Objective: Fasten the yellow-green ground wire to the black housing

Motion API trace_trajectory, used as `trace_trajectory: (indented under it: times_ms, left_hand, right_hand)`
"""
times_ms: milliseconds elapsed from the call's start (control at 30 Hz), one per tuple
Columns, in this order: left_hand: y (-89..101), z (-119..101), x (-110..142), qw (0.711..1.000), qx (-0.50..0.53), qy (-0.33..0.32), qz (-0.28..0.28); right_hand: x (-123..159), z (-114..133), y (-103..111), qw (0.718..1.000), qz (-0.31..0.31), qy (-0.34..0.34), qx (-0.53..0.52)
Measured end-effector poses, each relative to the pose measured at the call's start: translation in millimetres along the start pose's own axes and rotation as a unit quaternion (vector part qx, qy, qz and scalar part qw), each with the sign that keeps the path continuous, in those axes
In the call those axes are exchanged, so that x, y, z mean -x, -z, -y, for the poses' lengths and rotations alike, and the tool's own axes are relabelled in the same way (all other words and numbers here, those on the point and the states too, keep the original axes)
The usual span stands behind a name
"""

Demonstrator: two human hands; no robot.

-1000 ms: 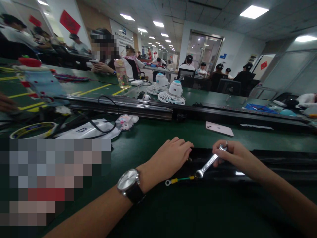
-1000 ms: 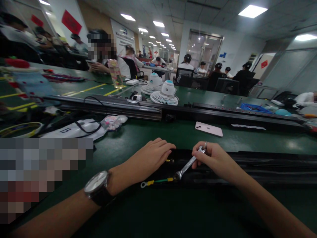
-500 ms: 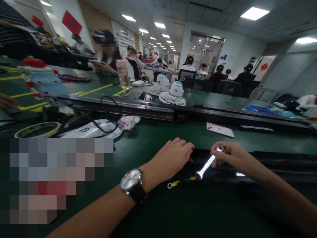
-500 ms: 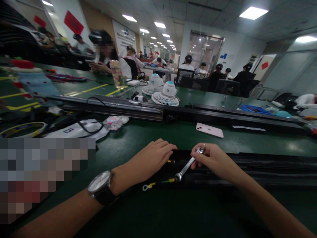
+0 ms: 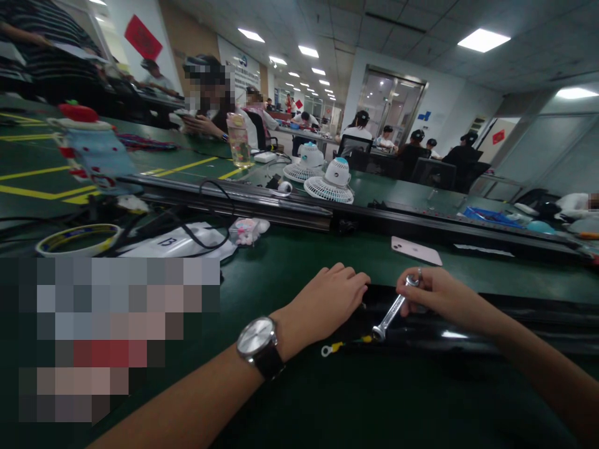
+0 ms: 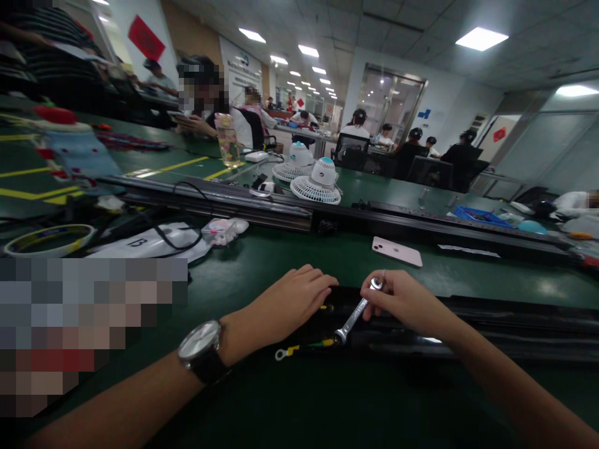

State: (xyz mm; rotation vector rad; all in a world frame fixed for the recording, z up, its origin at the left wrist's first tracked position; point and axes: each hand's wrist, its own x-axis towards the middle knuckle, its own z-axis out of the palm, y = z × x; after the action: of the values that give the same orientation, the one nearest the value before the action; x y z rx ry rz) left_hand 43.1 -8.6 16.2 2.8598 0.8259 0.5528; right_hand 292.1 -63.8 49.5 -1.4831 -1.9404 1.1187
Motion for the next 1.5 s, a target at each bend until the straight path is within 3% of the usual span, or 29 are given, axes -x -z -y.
trace_trajectory:
  times_ms: [433, 1067, 1233, 1500]
  left_hand:
    - [-2.8, 1, 2, 1.000, -0.020, -0.007, -0.016]
    - [-5.5, 5, 2, 0.999, -0.023, -0.018, -0.017]
    - [-3.8, 6, 4, 1.000, 0.014, -0.016, -0.010]
    - [-7.7, 21, 3, 0.986, 0.165, 0.022, -0.007]
  right_hand:
    - [-24, 36, 15, 0.985, 0.079, 0.022, 0.150]
    - [-50, 72, 9, 0.955, 0.172, 0.075, 0.231]
    - [-52, 89, 4, 0.931, 0.183, 0.100, 0.299]
    - [-46, 105, -13, 0.895, 0.175, 0.153, 0.380]
